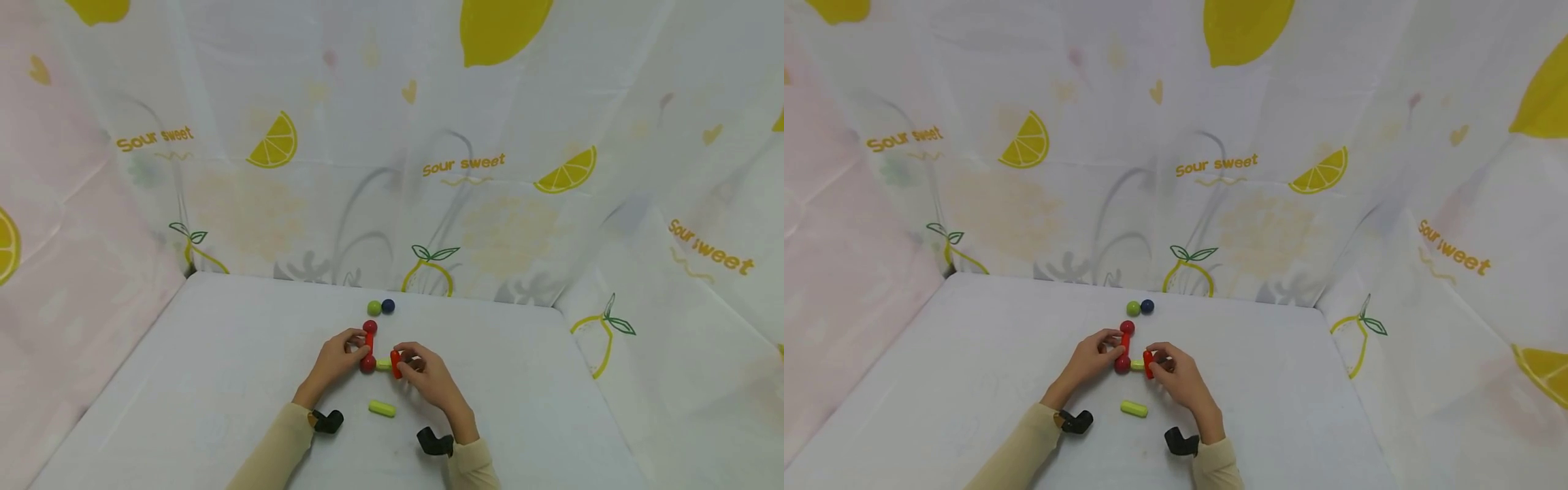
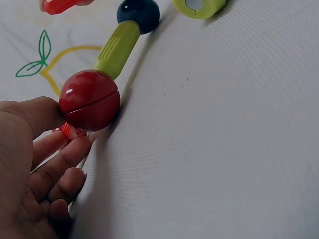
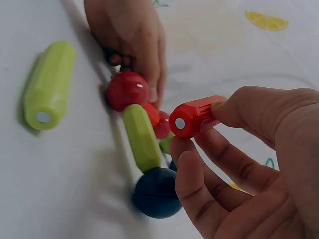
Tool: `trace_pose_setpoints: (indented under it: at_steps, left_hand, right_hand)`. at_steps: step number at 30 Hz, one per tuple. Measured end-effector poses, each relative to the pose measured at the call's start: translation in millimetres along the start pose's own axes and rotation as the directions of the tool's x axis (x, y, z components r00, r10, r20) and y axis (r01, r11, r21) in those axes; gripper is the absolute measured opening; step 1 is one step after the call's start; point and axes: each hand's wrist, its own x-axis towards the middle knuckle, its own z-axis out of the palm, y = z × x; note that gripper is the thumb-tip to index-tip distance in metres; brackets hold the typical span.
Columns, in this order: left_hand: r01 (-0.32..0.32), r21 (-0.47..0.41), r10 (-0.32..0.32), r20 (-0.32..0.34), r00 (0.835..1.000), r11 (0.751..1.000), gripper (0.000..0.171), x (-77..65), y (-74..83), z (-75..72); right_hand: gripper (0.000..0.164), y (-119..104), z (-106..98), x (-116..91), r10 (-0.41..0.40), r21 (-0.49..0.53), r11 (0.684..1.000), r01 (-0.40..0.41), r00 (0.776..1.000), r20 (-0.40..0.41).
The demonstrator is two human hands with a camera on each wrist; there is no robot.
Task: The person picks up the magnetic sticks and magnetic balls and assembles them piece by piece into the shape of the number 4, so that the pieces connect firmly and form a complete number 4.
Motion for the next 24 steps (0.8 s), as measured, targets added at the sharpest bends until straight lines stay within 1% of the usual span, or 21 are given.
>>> trace_pose_setpoints:
  at_steps: [5, 9, 14, 17, 18, 24]
  left_hand:
    - [0.011, 0.008, -0.011, 0.000, 1.000, 1.000, 0.031, 0.5, -0.4, 1.3]
    - [0.009, 0.009, -0.009, -0.006, 1.000, 1.000, 0.031, 0.7, 0.5, 1.7]
    - [0.006, 0.002, -0.006, -0.010, 1.000, 1.000, 0.031, 0.4, 1.7, 1.4]
    - [0.009, 0.005, -0.009, -0.013, 1.000, 1.000, 0.031, 0.6, 1.6, 1.1]
    - [0.009, 0.008, -0.009, -0.013, 1.000, 1.000, 0.031, 0.5, 1.5, 1.1]
    - [0.011, 0.013, -0.011, -0.016, 1.000, 1.000, 0.031, -0.9, 1.6, 1.1]
  right_hand:
    - [0.029, -22, -14, 1, 0.020, 0.046, 0.999, -0.017, 0.998, -0.062]
    - [0.029, -23, -19, 4, 0.039, 0.087, 0.996, -0.030, 0.994, -0.102]
    - [0.030, -12, -20, 10, 0.037, 0.150, 0.989, -0.015, 0.989, -0.143]
    - [0.030, -7, -20, 13, 0.036, 0.169, 0.986, -0.007, 0.984, -0.173]
    - [0.031, 0, -19, 15, 0.042, 0.174, 0.985, -0.009, 0.981, -0.188]
    - [0.028, 37, -10, 23, 0.081, 0.131, 0.990, -0.050, 0.966, -0.244]
